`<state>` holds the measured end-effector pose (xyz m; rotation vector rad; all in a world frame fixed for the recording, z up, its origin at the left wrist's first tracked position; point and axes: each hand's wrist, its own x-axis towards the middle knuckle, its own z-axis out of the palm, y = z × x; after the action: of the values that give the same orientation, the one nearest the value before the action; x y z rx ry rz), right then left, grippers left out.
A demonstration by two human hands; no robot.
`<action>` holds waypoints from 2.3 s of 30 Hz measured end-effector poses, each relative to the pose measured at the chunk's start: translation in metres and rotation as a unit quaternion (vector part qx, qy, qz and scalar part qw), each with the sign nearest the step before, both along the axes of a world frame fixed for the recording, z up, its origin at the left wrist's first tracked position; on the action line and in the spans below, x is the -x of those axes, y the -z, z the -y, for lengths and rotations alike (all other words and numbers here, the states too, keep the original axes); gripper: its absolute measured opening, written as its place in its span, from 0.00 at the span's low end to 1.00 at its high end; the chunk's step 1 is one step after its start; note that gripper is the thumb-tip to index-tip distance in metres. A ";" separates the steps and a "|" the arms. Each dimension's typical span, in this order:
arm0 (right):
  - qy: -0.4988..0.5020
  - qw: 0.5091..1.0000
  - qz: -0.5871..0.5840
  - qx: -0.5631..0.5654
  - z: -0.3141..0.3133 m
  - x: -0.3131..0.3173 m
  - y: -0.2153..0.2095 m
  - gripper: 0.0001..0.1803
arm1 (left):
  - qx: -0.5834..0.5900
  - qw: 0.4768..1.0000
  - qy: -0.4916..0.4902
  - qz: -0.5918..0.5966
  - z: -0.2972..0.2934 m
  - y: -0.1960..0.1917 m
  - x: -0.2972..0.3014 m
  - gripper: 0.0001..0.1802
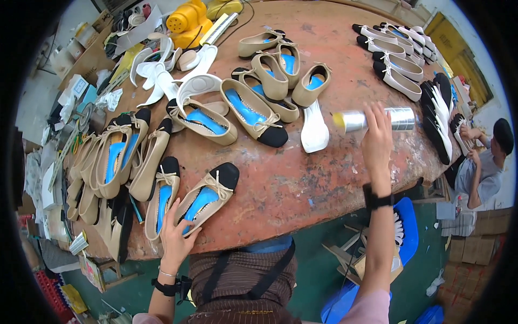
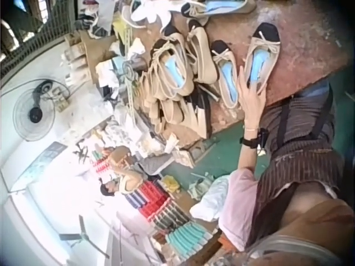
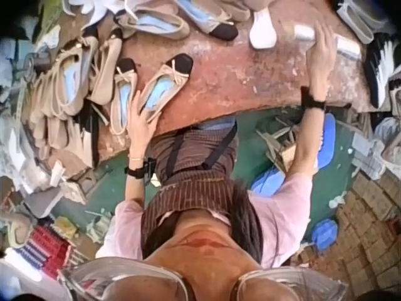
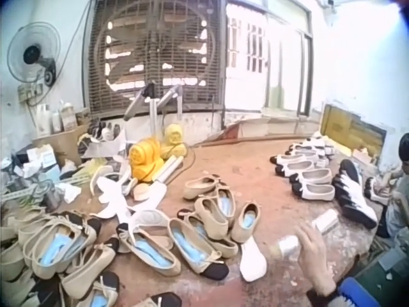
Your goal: Assembling shoes by applying labels to soles and inserting insoles.
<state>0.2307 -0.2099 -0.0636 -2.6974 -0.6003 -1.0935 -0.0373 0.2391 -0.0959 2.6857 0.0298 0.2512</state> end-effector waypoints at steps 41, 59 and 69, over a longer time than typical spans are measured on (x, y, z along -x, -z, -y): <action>-0.100 0.643 -0.495 -0.575 -0.088 0.208 -0.037 0.30 | -0.005 0.943 0.328 -0.058 0.040 -0.074 -0.038 0.10; -0.378 0.891 -0.243 -0.062 -0.189 0.222 -0.012 0.20 | 0.367 0.907 -0.098 -0.182 0.028 -0.048 0.026 0.17; -0.325 0.903 -0.269 -0.079 -0.186 0.170 0.018 0.13 | 0.078 0.987 0.140 -0.030 -0.014 0.013 -0.005 0.19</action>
<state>0.0604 -0.0239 -0.0819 -2.2148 -1.1140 -0.1988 -0.0321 0.2528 -0.1085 2.5020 -0.2963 0.0764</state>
